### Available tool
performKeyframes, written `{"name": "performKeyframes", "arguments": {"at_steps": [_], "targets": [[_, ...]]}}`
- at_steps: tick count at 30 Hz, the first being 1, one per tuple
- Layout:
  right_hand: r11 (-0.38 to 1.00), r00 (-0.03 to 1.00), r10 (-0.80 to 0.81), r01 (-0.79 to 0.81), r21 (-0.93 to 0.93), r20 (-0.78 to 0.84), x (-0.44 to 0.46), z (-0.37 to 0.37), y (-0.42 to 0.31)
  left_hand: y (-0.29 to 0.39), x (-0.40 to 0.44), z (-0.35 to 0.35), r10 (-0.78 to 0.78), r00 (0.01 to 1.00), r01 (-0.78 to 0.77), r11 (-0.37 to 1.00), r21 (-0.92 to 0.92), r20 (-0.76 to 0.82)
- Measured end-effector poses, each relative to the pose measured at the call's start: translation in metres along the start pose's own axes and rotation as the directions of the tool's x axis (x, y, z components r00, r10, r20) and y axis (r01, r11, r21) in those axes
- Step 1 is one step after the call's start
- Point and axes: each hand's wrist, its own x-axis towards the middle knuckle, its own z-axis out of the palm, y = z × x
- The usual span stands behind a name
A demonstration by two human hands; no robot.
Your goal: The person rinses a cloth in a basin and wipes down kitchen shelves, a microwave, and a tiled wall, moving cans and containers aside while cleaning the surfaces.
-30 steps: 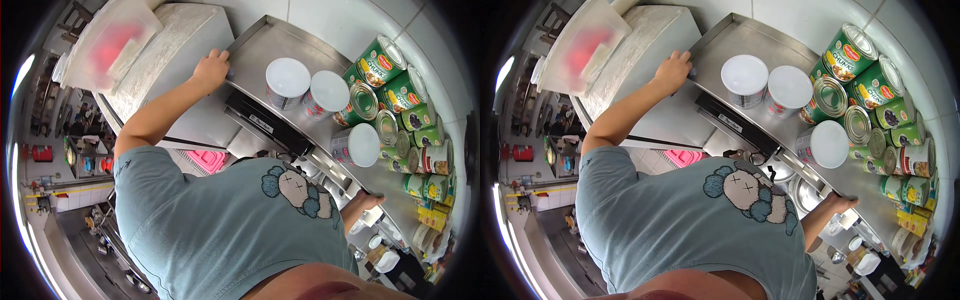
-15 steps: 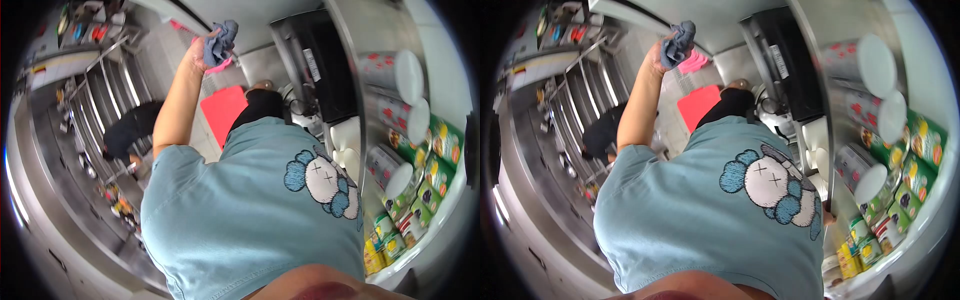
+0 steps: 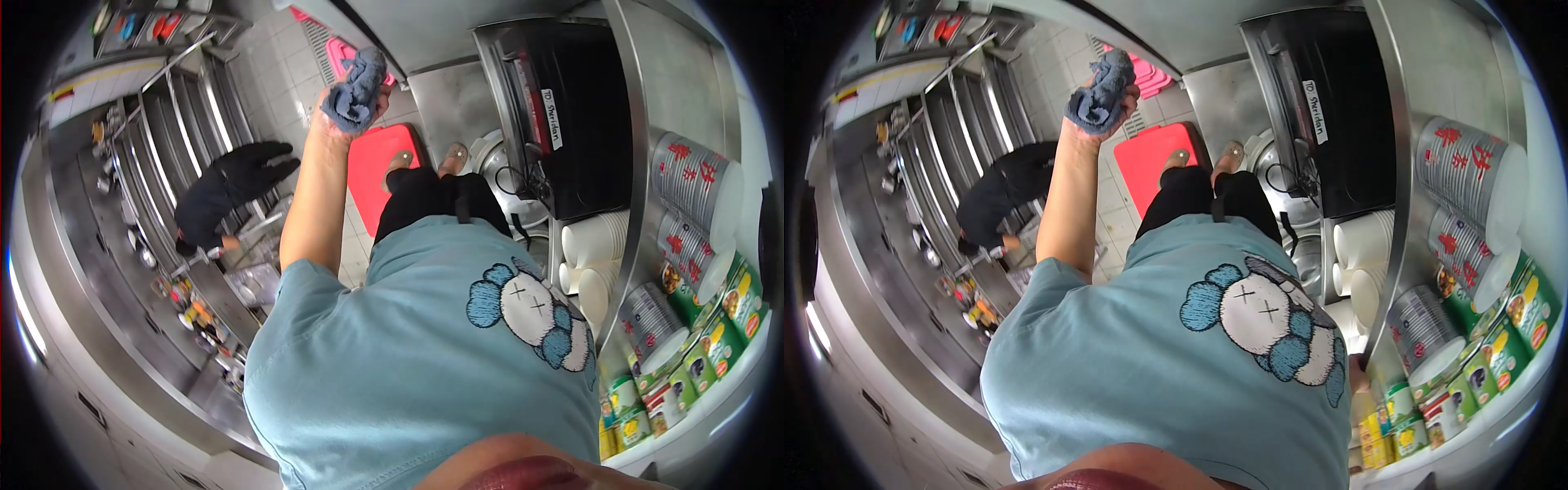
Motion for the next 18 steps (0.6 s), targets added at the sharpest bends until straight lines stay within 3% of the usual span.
{"name": "performKeyframes", "arguments": {"at_steps": [2, 3, 5, 6, 7, 9, 10, 13, 16, 18], "targets": [[0.994, 0.998, 0.059, -0.060, 0.096, 0.008, 0.010, 0.000, 0.003, 0.001, 0.025, 0.000, -0.130, 0.987, 0.137, 0.988, -0.075, 0.100], [0.985, 0.995, 0.091, -0.094, 0.143, 0.029, 0.001, -0.004, 0.007, 0.001, 0.038, 0.001, -0.146, 0.987, 0.145, 0.989, 0.017, 0.065], [0.984, 0.974, -0.021, -0.019, 0.175, 0.224, -0.070, -0.002, 0.013, 0.003, 0.061, 0.002, -0.210, 0.976, 0.204, 0.973, 0.110, 0.050], [0.974, 0.908, 0.010, -0.103, 0.202, 0.419, -0.034, -0.019, 0.006, 0.005, 0.074, 0.003, -0.240, 0.970, 0.231, 0.956, 0.181, 0.030], [0.955, 0.868, -0.022, -0.129, 0.268, 0.496, -0.033, -0.022, 0.004, 0.006, 0.082, 0.004, -0.302, 0.952, 0.289, 0.936, 0.202, 0.037], [0.865, 0.571, 0.049, -0.434, 0.251, 0.819, 0.005, -0.042, -0.006, 0.012, 0.108, -0.014, -0.416, 0.905, 0.381, 0.886, 0.264, 0.092], [0.862, 0.522, -0.012, -0.426, 0.273, 0.853, 0.002, -0.039, -0.005, 0.018, 0.125, -0.017, -0.501, 0.854, 0.442, 0.842, 0.308, 0.142], [0.893, 0.193, -0.148, -0.396, 0.215, 0.970, 0.033, -0.035, -0.012, 0.015, 0.141, -0.042, -0.529, 0.844, 0.457, 0.797, 0.396, 0.091], [0.915, 0.332, -0.209, -0.265, 0.304, 0.920, 0.019, -0.043, -0.011, 0.011, 0.144, -0.071, -0.545, 0.837, 0.489, 0.785, 0.380, 0.050], [0.922, 0.444, -0.213, -0.204, 0.330, 0.870, 0.003, -0.040, -0.003, 0.010, 0.139, -0.098, -0.649, 0.759, 0.630, 0.751, 0.196, 0.046]]}}
